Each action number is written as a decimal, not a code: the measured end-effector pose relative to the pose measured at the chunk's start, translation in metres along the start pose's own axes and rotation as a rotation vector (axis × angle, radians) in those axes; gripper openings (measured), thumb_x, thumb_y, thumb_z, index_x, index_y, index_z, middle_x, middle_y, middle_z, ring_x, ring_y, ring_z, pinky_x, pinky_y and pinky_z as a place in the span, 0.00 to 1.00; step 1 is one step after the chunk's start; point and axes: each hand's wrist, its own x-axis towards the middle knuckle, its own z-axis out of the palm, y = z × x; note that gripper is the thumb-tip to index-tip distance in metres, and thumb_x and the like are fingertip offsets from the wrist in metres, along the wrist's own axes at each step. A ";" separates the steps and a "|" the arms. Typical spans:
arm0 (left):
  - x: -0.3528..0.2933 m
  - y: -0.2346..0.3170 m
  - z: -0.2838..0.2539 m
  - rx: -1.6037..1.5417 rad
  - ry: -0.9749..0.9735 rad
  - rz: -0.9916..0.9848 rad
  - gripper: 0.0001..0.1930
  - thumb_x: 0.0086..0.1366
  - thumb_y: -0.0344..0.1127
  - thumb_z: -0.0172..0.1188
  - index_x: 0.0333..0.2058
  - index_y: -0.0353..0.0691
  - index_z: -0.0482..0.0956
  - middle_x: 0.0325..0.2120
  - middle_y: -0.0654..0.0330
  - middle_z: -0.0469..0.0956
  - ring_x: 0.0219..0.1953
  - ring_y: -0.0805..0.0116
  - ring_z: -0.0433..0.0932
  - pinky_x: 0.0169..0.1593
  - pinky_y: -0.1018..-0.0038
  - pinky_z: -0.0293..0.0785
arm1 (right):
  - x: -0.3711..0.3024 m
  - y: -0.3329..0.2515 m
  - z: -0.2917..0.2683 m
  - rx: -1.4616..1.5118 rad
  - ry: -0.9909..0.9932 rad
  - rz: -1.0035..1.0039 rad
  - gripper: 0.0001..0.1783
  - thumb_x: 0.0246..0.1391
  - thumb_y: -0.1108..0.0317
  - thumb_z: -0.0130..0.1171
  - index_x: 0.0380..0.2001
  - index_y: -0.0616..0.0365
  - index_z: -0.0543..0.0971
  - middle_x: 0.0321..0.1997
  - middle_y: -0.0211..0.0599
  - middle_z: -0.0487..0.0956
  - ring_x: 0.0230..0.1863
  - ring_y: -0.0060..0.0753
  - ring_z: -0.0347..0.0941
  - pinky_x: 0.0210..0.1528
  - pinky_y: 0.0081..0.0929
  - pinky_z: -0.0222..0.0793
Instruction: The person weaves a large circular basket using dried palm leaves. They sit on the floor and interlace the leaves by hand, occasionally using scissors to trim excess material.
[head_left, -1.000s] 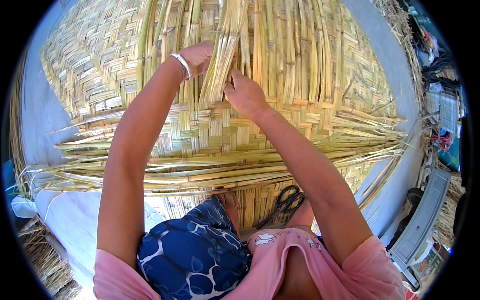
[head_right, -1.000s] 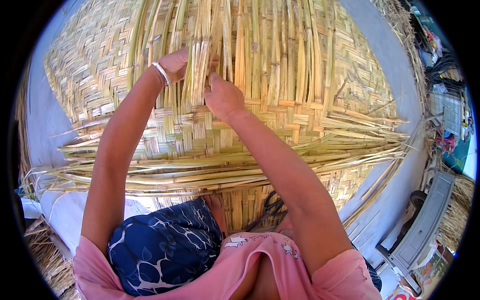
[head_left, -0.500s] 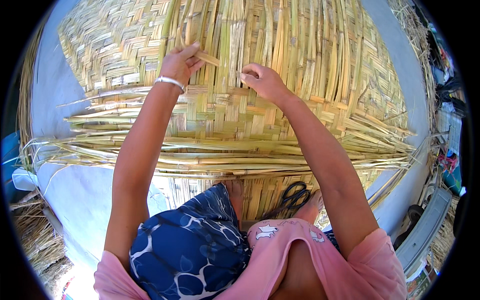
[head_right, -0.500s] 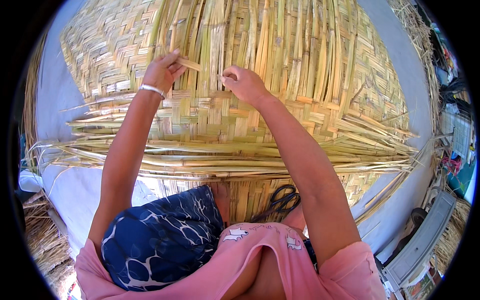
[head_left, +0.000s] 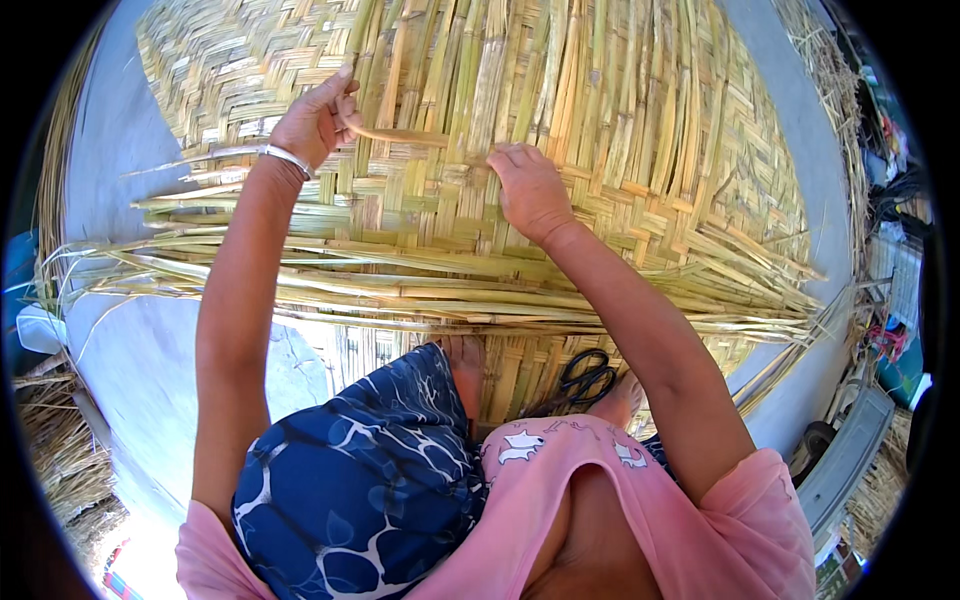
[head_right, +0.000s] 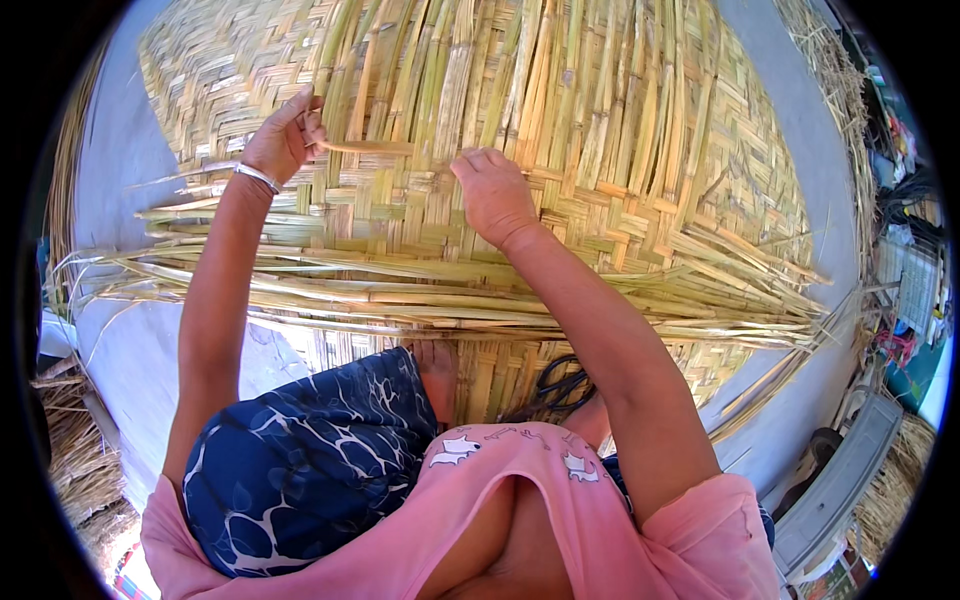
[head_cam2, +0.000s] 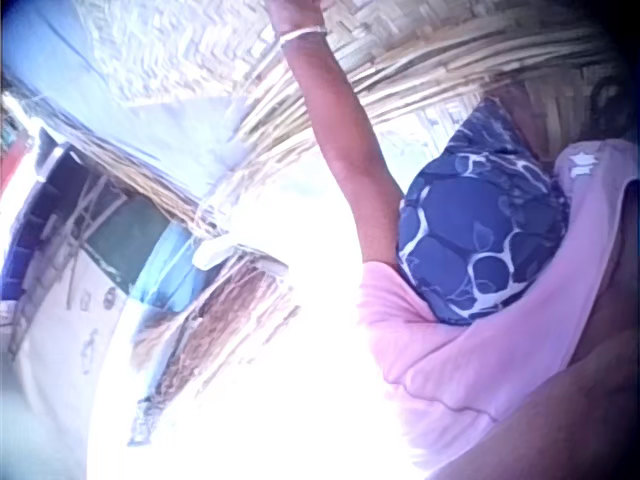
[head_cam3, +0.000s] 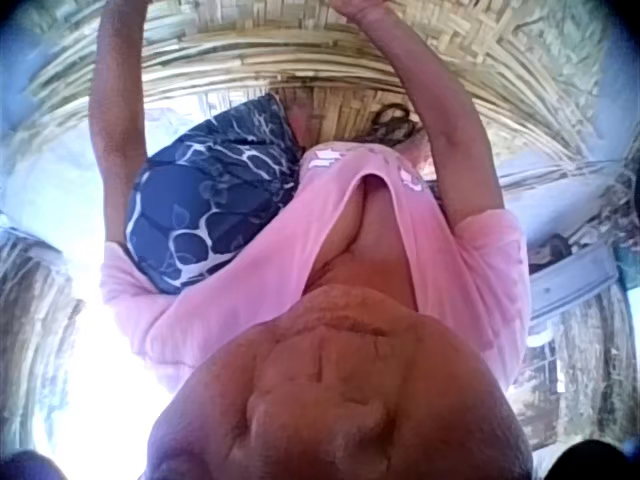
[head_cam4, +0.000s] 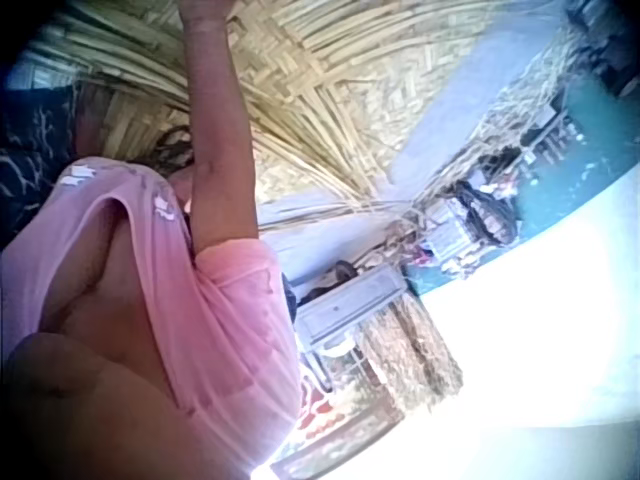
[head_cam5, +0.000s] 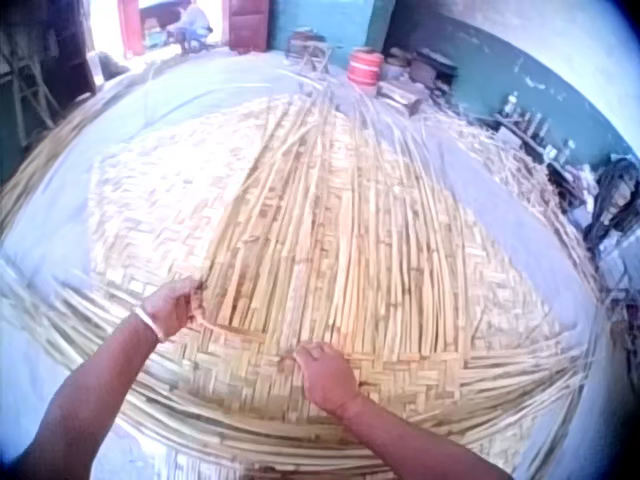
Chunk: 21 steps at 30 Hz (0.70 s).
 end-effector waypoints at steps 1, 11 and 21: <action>0.001 0.008 -0.008 0.091 -0.038 -0.026 0.14 0.57 0.48 0.62 0.30 0.43 0.74 0.19 0.67 0.73 0.24 0.74 0.74 0.31 0.75 0.71 | 0.000 -0.001 0.001 -0.019 0.006 -0.004 0.18 0.41 0.78 0.50 0.39 0.60 0.74 0.47 0.40 0.74 0.50 0.42 0.67 0.53 0.34 0.63; -0.023 0.082 -0.169 -0.014 0.697 0.290 0.12 0.54 0.36 0.67 0.20 0.45 0.70 0.10 0.69 0.65 0.10 0.77 0.63 0.15 0.80 0.61 | 0.000 -0.008 -0.002 0.029 -0.011 0.024 0.18 0.41 0.77 0.51 0.40 0.61 0.74 0.48 0.42 0.74 0.52 0.43 0.66 0.56 0.34 0.61; -0.064 0.051 -0.153 1.534 0.943 0.207 0.24 0.60 0.56 0.50 0.38 0.38 0.76 0.36 0.46 0.78 0.41 0.45 0.75 0.47 0.58 0.69 | 0.005 -0.001 -0.005 0.081 -0.061 0.066 0.16 0.42 0.75 0.52 0.39 0.61 0.75 0.47 0.42 0.74 0.52 0.45 0.66 0.55 0.36 0.61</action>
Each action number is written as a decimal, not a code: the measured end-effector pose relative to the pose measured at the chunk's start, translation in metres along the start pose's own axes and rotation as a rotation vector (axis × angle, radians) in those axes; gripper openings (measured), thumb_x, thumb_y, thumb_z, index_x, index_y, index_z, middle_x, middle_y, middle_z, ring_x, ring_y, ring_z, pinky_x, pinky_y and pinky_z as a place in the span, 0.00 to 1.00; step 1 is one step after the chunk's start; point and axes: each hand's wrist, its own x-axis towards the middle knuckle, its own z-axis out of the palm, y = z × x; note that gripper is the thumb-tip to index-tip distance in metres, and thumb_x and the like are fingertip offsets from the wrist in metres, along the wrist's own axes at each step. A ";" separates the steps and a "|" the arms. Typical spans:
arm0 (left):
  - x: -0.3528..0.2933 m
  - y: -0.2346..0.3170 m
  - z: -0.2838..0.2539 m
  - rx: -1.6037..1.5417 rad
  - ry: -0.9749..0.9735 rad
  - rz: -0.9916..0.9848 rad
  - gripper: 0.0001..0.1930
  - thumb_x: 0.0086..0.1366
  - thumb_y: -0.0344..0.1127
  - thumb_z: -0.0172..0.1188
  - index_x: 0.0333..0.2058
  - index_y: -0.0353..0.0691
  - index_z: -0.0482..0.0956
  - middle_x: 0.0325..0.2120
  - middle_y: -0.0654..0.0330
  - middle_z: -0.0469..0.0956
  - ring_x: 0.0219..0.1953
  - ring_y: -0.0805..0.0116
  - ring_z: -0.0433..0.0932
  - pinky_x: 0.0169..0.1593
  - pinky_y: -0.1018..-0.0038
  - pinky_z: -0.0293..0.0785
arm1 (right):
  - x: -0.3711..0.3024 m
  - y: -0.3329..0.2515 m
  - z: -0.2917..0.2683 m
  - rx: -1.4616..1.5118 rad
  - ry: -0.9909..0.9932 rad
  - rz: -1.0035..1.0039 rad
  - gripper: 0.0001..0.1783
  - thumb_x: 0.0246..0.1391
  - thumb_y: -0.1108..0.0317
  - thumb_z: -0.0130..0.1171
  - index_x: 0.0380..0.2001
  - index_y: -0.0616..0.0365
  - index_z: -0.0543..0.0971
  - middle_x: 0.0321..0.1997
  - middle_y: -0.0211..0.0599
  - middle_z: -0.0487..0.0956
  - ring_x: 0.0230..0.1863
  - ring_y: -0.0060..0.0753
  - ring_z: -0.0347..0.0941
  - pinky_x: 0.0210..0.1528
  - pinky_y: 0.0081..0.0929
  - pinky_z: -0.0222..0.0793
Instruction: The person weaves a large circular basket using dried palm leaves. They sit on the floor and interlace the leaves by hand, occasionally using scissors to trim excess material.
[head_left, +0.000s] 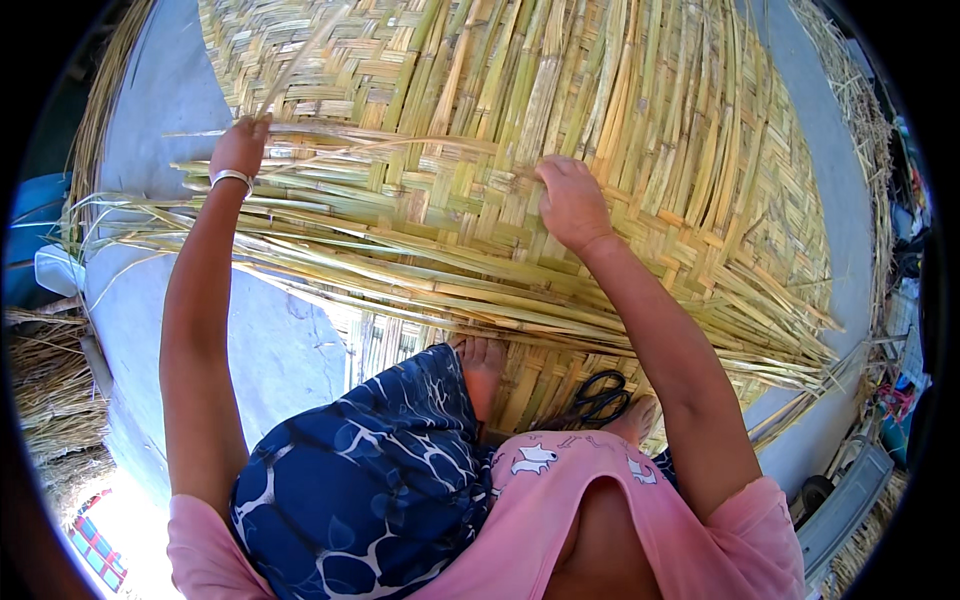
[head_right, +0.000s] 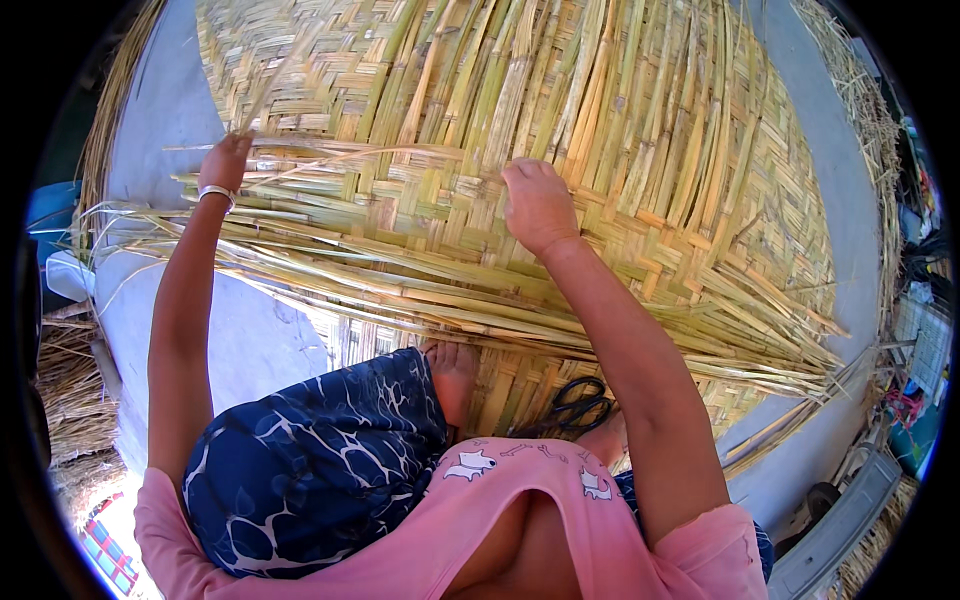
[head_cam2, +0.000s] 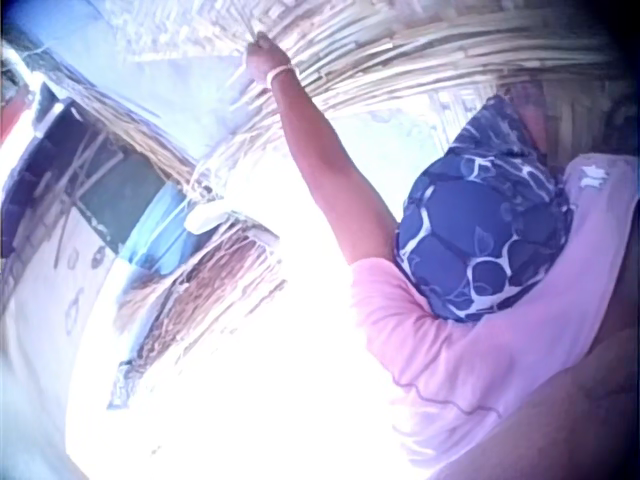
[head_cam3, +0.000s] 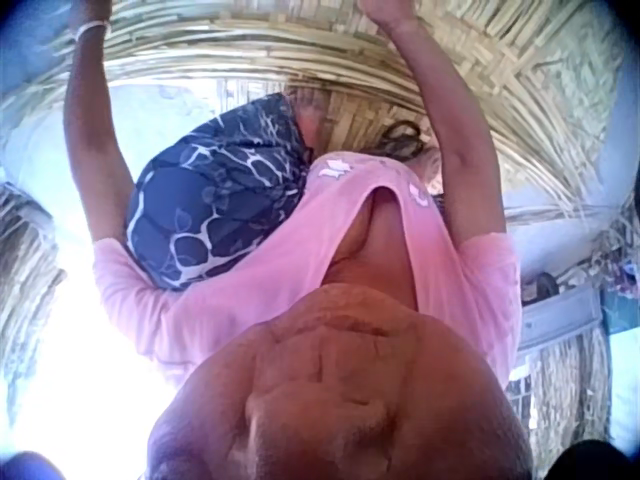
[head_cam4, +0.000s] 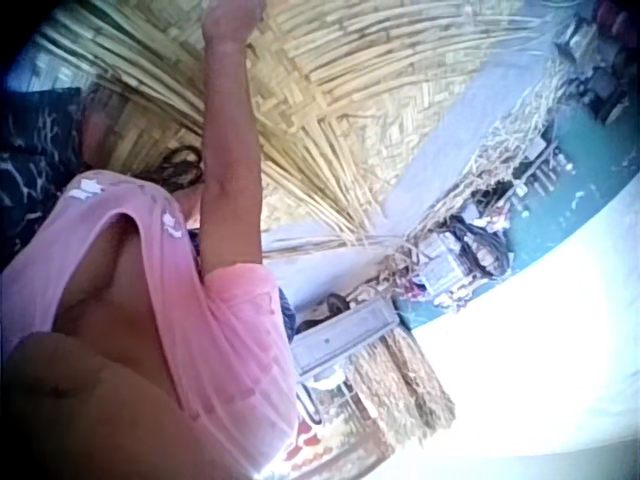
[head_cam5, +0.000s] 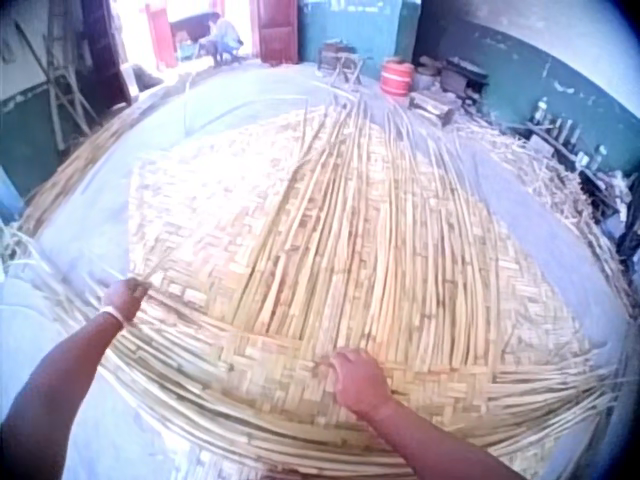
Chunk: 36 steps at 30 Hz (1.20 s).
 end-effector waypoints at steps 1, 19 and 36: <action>0.008 -0.018 0.004 -0.104 0.032 -0.050 0.25 0.60 0.57 0.49 0.39 0.37 0.75 0.36 0.46 0.78 0.41 0.45 0.75 0.47 0.59 0.69 | 0.000 -0.002 0.000 0.005 0.004 -0.007 0.16 0.42 0.75 0.52 0.39 0.61 0.75 0.47 0.43 0.74 0.51 0.45 0.66 0.54 0.36 0.62; 0.014 -0.185 -0.064 0.002 0.202 -0.871 0.13 0.61 0.44 0.53 0.39 0.46 0.79 0.41 0.63 0.78 0.38 0.69 0.79 0.39 0.72 0.77 | 0.060 -0.067 0.010 0.062 -0.099 0.018 0.15 0.50 0.70 0.52 0.43 0.61 0.72 0.43 0.44 0.73 0.39 0.47 0.73 0.41 0.40 0.70; 0.122 0.130 -0.026 0.166 0.308 0.566 0.17 0.62 0.44 0.52 0.40 0.37 0.75 0.34 0.43 0.76 0.36 0.44 0.75 0.38 0.61 0.71 | 0.097 -0.078 0.028 0.330 -0.001 0.514 0.14 0.49 0.58 0.53 0.30 0.59 0.76 0.26 0.44 0.77 0.32 0.49 0.73 0.36 0.42 0.67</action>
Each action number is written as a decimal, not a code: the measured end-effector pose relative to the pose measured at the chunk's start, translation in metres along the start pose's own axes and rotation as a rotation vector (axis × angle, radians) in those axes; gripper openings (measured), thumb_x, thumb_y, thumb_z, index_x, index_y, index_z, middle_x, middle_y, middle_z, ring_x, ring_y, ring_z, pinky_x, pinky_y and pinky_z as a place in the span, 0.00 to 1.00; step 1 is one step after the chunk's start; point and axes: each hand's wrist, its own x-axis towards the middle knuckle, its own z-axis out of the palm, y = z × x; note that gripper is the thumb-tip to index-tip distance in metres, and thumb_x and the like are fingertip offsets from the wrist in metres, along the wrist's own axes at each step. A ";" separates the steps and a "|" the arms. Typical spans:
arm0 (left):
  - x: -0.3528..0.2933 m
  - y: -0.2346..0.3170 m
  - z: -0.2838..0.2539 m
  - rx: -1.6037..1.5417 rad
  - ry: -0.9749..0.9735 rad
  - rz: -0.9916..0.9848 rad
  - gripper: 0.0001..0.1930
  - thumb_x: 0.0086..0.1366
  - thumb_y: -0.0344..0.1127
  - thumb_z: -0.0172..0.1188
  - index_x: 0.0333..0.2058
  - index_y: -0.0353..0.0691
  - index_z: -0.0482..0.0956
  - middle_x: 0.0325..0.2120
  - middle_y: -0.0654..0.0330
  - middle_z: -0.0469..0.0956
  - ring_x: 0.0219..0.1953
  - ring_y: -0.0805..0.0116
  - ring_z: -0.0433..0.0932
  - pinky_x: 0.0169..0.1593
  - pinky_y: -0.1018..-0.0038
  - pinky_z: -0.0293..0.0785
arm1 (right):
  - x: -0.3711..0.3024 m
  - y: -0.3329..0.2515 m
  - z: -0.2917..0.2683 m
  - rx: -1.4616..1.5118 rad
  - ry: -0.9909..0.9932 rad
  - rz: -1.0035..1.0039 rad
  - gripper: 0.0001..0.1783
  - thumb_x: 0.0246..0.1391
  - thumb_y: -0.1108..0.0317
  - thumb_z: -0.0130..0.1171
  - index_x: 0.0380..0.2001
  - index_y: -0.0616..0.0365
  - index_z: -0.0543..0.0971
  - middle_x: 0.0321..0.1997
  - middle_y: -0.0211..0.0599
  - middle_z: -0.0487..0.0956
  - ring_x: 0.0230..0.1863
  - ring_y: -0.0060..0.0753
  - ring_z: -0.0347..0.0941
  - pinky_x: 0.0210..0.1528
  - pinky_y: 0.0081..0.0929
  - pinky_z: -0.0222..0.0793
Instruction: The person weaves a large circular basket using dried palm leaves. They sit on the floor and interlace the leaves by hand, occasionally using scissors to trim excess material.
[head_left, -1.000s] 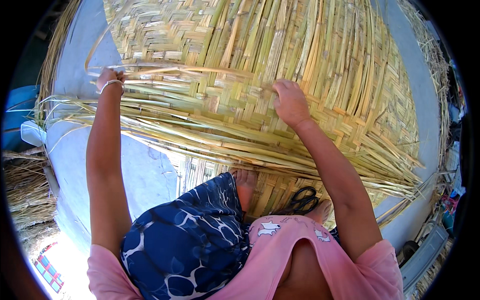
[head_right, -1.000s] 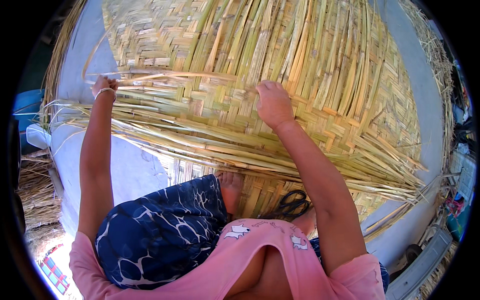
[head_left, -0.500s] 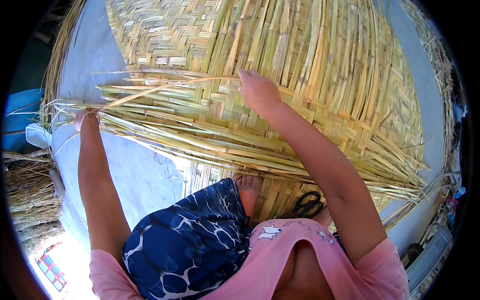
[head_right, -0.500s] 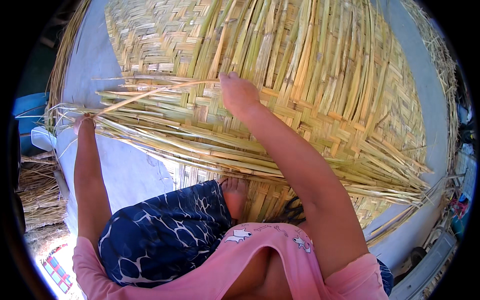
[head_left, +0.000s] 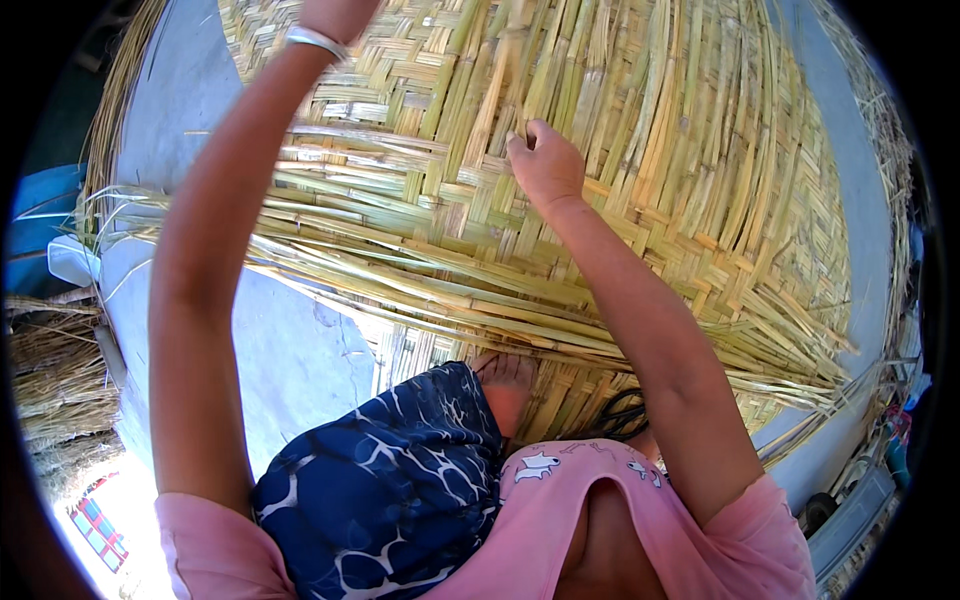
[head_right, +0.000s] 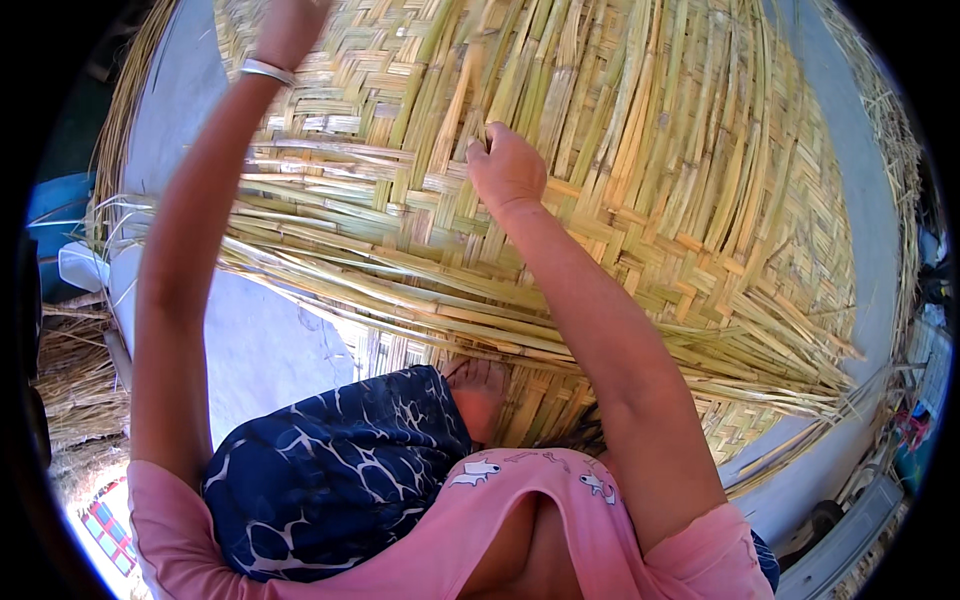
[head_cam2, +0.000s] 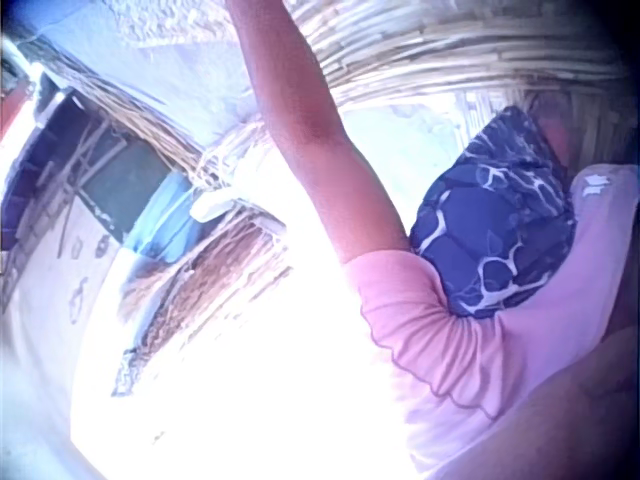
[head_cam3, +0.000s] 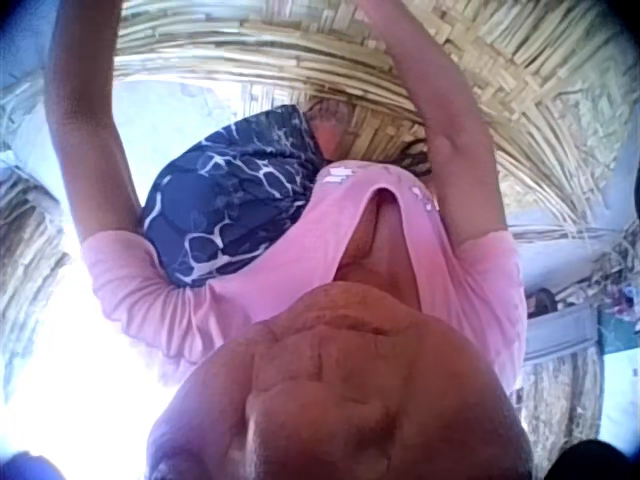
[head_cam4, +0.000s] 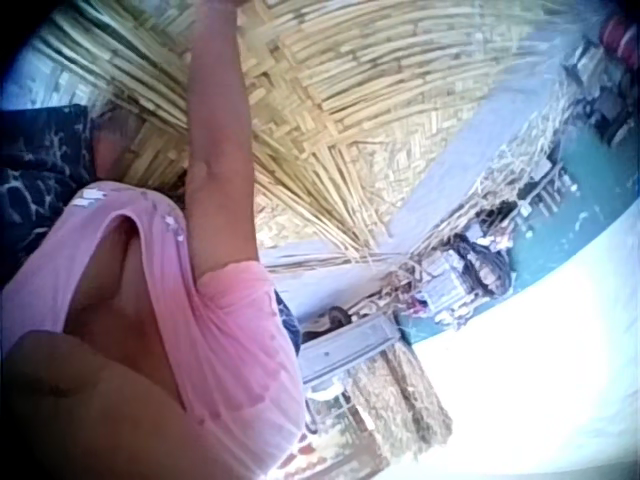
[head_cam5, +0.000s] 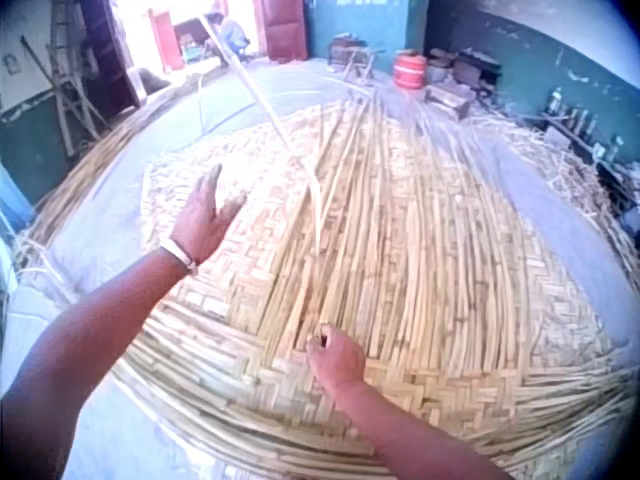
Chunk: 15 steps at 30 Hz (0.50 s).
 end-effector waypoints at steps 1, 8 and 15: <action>-0.015 0.050 0.026 -0.268 0.429 0.393 0.16 0.61 0.41 0.54 0.42 0.35 0.74 0.33 0.43 0.77 0.33 0.46 0.76 0.34 0.61 0.73 | 0.006 0.015 0.000 0.007 0.074 0.030 0.14 0.49 0.58 0.53 0.30 0.60 0.75 0.25 0.45 0.77 0.31 0.50 0.73 0.36 0.42 0.67; -0.100 0.090 0.043 -1.043 -0.972 -0.503 0.18 0.56 0.42 0.64 0.40 0.36 0.76 0.25 0.64 0.74 0.30 0.73 0.73 0.38 0.76 0.73 | 0.001 0.022 -0.010 0.418 0.023 0.138 0.15 0.49 0.58 0.54 0.26 0.62 0.73 0.21 0.42 0.75 0.25 0.43 0.72 0.32 0.37 0.66; -0.111 0.089 0.051 -1.223 -0.844 -0.671 0.23 0.50 0.41 0.70 0.43 0.38 0.76 0.29 0.64 0.73 0.31 0.76 0.70 0.36 0.77 0.69 | 0.000 0.023 -0.011 0.458 -0.013 0.097 0.16 0.50 0.58 0.55 0.23 0.62 0.72 0.19 0.40 0.74 0.22 0.39 0.70 0.30 0.35 0.66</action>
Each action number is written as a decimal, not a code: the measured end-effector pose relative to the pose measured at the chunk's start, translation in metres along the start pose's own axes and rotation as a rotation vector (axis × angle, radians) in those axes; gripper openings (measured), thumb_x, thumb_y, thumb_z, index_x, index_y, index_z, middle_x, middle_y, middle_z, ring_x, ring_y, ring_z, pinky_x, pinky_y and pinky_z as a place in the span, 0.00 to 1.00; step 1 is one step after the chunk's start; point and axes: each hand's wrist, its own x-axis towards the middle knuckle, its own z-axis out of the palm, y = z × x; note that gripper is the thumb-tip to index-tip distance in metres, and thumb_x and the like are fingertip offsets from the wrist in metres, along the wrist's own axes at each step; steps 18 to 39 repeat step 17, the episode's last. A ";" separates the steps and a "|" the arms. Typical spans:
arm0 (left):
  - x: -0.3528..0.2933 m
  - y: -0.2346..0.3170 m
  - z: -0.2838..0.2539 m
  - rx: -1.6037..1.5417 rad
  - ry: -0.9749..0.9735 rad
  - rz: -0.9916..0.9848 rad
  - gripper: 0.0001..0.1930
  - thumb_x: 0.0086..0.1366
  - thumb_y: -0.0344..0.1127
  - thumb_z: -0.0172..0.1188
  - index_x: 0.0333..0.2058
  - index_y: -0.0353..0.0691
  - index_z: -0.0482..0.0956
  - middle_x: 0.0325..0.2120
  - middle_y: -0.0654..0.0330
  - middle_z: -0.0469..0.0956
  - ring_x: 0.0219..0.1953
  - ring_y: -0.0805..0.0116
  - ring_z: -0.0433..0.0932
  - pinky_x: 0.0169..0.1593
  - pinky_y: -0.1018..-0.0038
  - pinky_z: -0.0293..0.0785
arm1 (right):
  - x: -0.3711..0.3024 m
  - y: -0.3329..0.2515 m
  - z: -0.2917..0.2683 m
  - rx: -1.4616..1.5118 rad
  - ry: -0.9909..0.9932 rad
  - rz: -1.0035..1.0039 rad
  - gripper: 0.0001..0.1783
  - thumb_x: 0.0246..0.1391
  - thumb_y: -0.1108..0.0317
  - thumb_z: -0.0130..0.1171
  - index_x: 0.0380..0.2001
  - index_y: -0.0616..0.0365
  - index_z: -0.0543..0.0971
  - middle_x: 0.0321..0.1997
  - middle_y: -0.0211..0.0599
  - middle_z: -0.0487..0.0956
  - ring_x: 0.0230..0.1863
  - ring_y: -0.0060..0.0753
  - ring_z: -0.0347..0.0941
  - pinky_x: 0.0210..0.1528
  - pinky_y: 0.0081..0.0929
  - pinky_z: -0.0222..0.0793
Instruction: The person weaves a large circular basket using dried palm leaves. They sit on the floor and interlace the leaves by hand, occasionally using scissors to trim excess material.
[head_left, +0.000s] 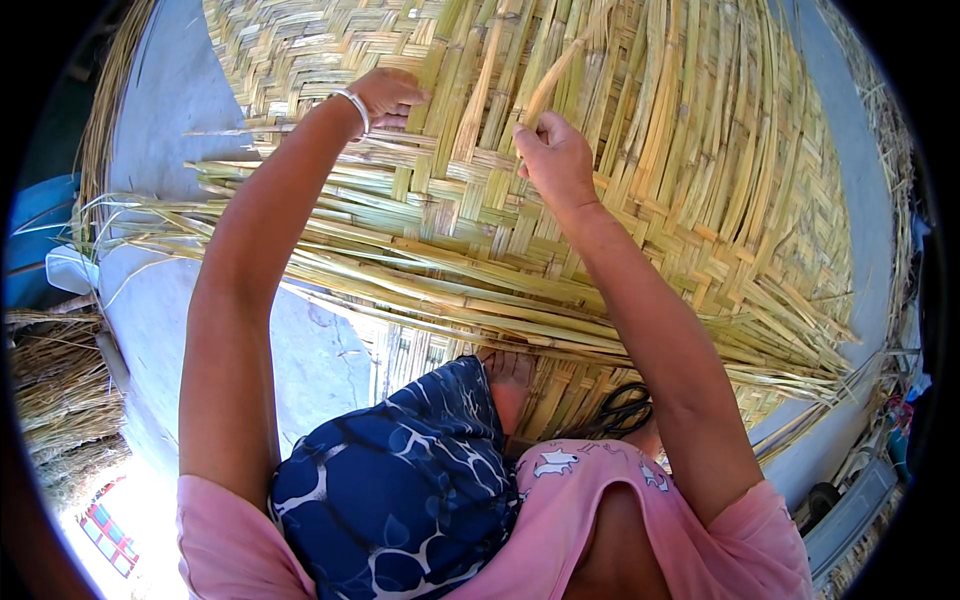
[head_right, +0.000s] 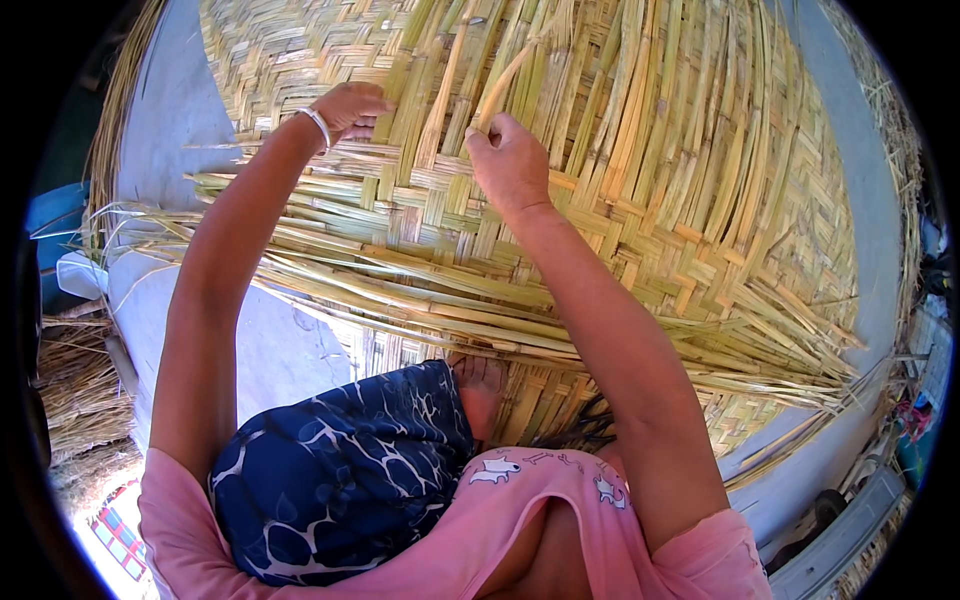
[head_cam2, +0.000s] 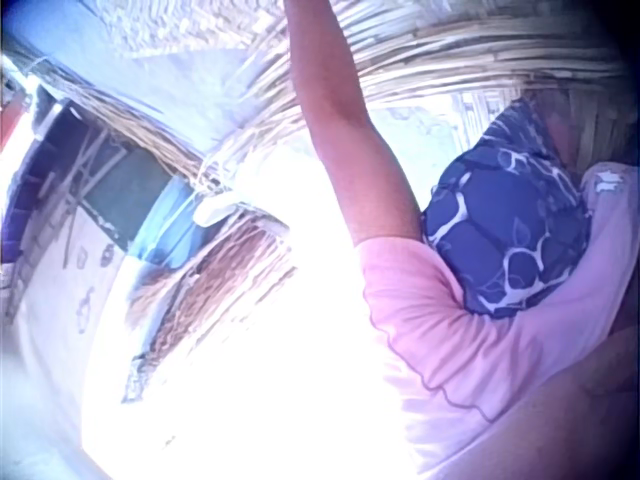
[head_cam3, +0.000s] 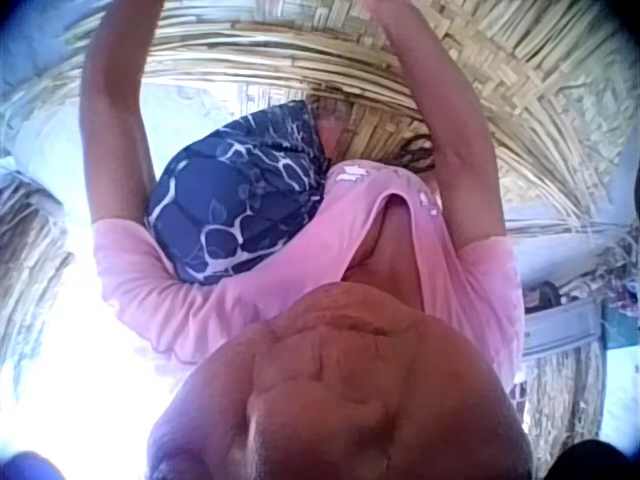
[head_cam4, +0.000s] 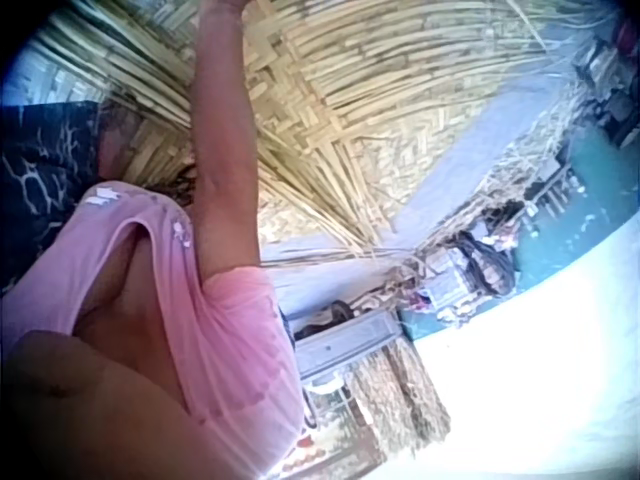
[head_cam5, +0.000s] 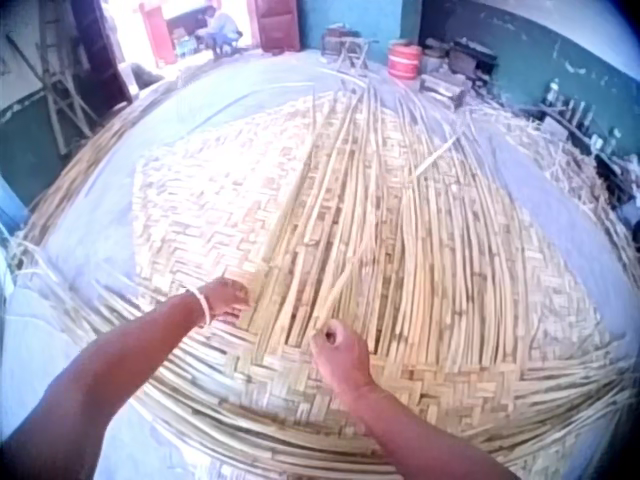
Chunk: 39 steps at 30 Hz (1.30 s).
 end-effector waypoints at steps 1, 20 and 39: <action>0.000 0.000 0.003 0.028 0.010 0.016 0.24 0.50 0.41 0.70 0.44 0.37 0.75 0.29 0.63 0.74 0.31 0.75 0.71 0.35 0.77 0.70 | -0.001 -0.004 -0.002 -0.011 -0.011 0.009 0.16 0.50 0.58 0.55 0.23 0.62 0.72 0.19 0.40 0.74 0.22 0.40 0.70 0.30 0.35 0.66; -0.009 0.025 0.021 -0.640 -0.296 0.157 0.23 0.64 0.47 0.53 0.45 0.31 0.71 0.44 0.46 0.75 0.49 0.57 0.74 0.54 0.65 0.71 | 0.003 -0.005 0.003 -0.278 -0.035 -0.005 0.15 0.52 0.56 0.55 0.32 0.58 0.73 0.25 0.44 0.76 0.29 0.45 0.74 0.34 0.40 0.67; -0.009 0.025 0.021 -0.640 -0.296 0.157 0.23 0.64 0.47 0.53 0.45 0.31 0.71 0.44 0.46 0.75 0.49 0.57 0.74 0.54 0.65 0.71 | 0.003 -0.005 0.003 -0.278 -0.035 -0.005 0.15 0.52 0.56 0.55 0.32 0.58 0.73 0.25 0.44 0.76 0.29 0.45 0.74 0.34 0.40 0.67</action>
